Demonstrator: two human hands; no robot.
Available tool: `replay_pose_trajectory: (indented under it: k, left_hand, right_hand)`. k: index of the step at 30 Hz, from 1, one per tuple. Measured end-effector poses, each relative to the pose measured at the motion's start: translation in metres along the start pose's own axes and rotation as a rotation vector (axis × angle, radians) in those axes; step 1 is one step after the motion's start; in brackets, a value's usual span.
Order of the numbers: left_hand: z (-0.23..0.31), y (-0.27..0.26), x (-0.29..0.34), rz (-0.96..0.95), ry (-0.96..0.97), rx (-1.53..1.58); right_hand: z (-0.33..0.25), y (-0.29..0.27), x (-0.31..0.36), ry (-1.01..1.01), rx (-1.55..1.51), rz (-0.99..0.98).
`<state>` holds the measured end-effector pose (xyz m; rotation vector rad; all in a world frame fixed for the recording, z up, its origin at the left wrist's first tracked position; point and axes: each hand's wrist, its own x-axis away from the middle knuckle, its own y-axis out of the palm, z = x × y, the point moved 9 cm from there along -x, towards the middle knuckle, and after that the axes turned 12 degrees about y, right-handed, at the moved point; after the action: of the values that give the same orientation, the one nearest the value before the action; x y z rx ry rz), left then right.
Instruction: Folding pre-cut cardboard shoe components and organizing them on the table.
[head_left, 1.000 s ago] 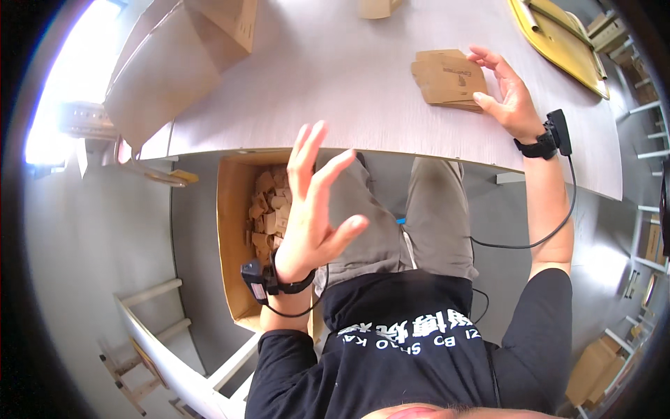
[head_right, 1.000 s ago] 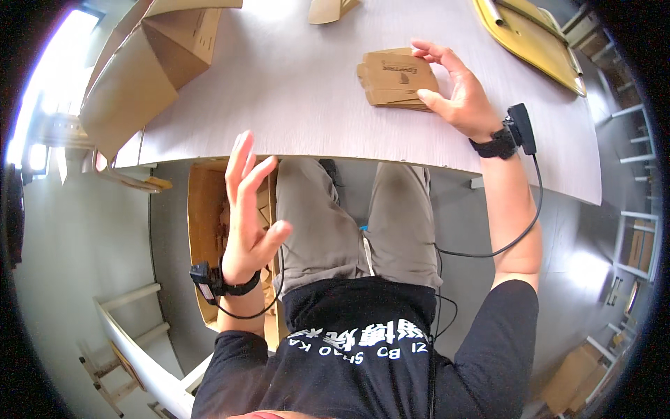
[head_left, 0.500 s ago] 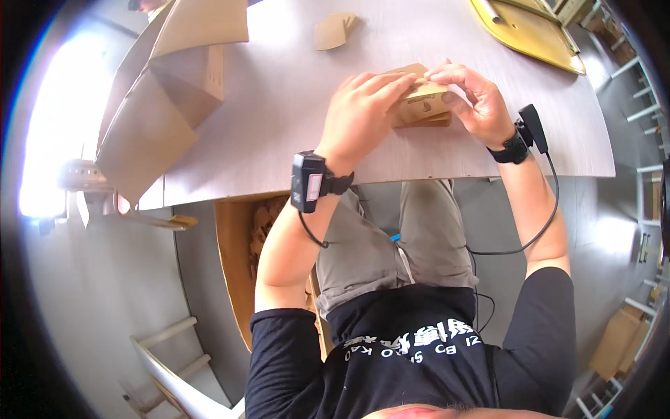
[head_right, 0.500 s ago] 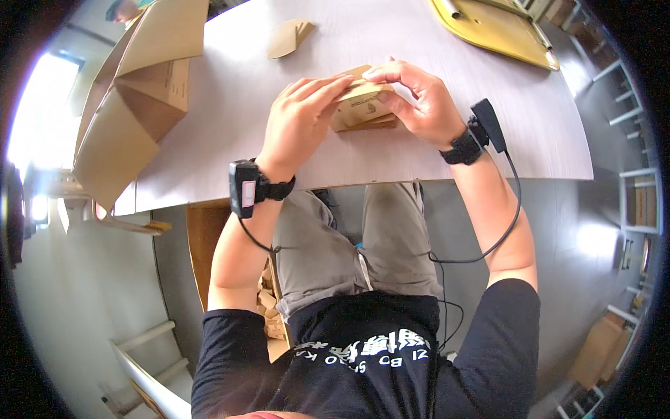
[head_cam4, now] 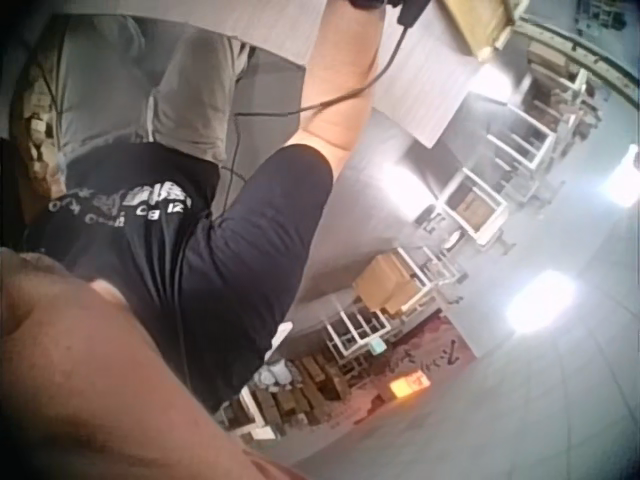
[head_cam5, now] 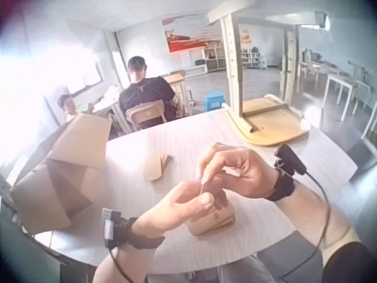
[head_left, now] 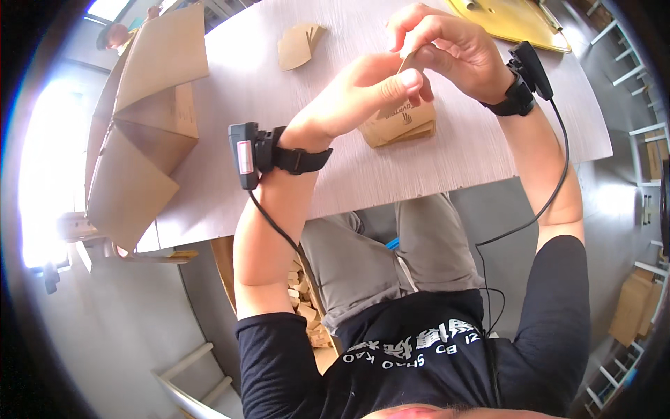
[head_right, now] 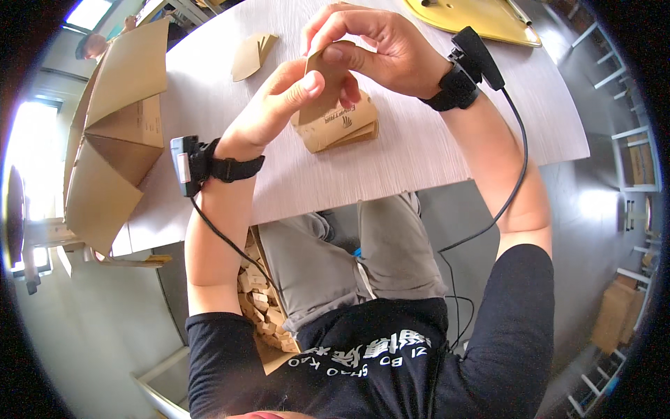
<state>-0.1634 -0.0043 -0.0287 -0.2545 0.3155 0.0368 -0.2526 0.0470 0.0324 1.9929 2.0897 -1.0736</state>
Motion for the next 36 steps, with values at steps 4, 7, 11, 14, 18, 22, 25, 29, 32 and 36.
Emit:
replay_pose_trajectory:
  k: [4,7,11,14,18,22,25,29,32,36]
  left_hand:
    - [-0.010,-0.009,-0.006,0.243,0.216,0.059]
    - [-0.003,-0.013,-0.005,0.238,0.241,-0.091]
    - [0.004,-0.020,0.000,0.267,0.267,-0.301]
    - [0.008,-0.022,0.001,0.311,0.288,-0.394]
    - [0.005,-0.024,0.002,0.316,0.262,-0.521]
    - [0.005,-0.027,0.005,0.320,0.169,-0.491]
    - [0.006,-0.026,0.006,0.256,0.201,-0.484]
    - [-0.002,-0.015,0.005,0.112,0.159,-0.233]
    - [-0.006,-0.006,0.002,0.014,0.084,-0.122]
    - [-0.003,-0.002,0.006,0.083,0.145,0.008]
  right_hand:
    - [0.028,-0.001,0.004,-0.012,-0.189,0.007]
    - [0.025,-0.004,0.010,-0.075,-0.130,-0.020]
    - [0.009,-0.008,0.017,-0.209,0.187,0.028]
    - [0.017,-0.013,0.024,-0.153,0.194,0.116]
    - [0.005,-0.016,0.018,-0.188,0.441,0.194]
    - [0.008,-0.003,0.017,-0.183,0.447,0.038]
    - [0.020,0.002,0.017,-0.151,0.353,-0.009]
    - [-0.006,0.010,0.010,-0.223,0.288,-0.032]
    - [0.006,0.011,0.016,-0.170,0.241,-0.102]
    - [0.010,0.016,0.017,-0.142,0.013,-0.072]
